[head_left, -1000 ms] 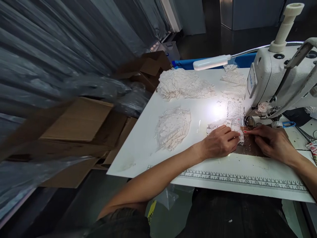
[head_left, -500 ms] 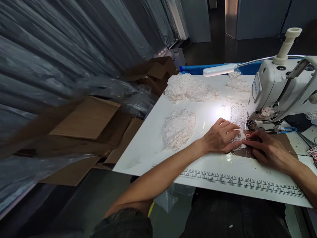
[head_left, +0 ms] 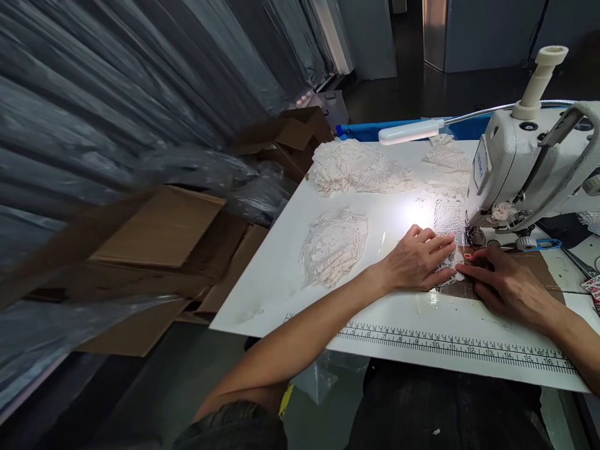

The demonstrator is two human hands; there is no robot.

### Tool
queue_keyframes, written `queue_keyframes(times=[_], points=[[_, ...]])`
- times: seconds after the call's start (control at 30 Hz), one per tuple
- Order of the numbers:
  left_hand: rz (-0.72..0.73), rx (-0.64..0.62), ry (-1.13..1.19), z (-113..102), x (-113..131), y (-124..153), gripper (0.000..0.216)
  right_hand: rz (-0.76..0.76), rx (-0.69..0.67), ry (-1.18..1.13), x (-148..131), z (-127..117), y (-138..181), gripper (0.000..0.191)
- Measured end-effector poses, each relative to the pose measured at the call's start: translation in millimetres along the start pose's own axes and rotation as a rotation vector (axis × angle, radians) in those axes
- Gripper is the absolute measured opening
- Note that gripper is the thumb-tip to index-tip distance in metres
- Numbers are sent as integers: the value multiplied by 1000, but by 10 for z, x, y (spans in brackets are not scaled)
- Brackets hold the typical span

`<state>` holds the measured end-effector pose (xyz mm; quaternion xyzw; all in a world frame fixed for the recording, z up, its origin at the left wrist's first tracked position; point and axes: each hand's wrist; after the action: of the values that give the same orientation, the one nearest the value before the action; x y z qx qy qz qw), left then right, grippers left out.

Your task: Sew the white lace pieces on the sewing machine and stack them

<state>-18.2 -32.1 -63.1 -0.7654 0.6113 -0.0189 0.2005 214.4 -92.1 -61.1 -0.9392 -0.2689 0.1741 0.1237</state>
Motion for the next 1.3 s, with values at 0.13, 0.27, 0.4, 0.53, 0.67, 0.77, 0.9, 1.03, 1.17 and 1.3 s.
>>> queue_keyframes(times=[0.13,0.27,0.4,0.53,0.67,0.77,0.9,1.03,1.17,1.3], points=[[3,-9,-28,8,11,-10,47,21,-20,6,-2,8,10,33],[4,-4,-24,28,11,0,45,15,2,3,3,26,21,34],[8,-31,-9,29,2,14,45,19,14,14,-1,39,24,34],[18,42,-37,15,-2,13,40,7,27,11,-4,34,21,33],[53,54,-23,18,0,14,36,27,-3,17,-2,19,17,33],[49,38,-2,31,6,23,37,16,3,14,-2,11,12,33],[39,59,3,47,16,27,35,11,7,-2,4,21,14,34],[13,43,33,61,24,29,34,28,-18,6,19,41,26,34],[-5,79,70,71,23,42,33,17,0,18,15,38,26,33],[-14,57,91,68,13,45,31,15,-1,18,4,25,21,33]])
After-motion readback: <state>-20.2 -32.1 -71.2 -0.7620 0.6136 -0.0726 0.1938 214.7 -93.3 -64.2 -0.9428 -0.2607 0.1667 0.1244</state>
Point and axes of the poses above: each hand's wrist, its own y-axis away from the middle knuckle, its own z-axis out of the palm, x = y × z, and after that the axes turned 13 degrees about z, right-handed
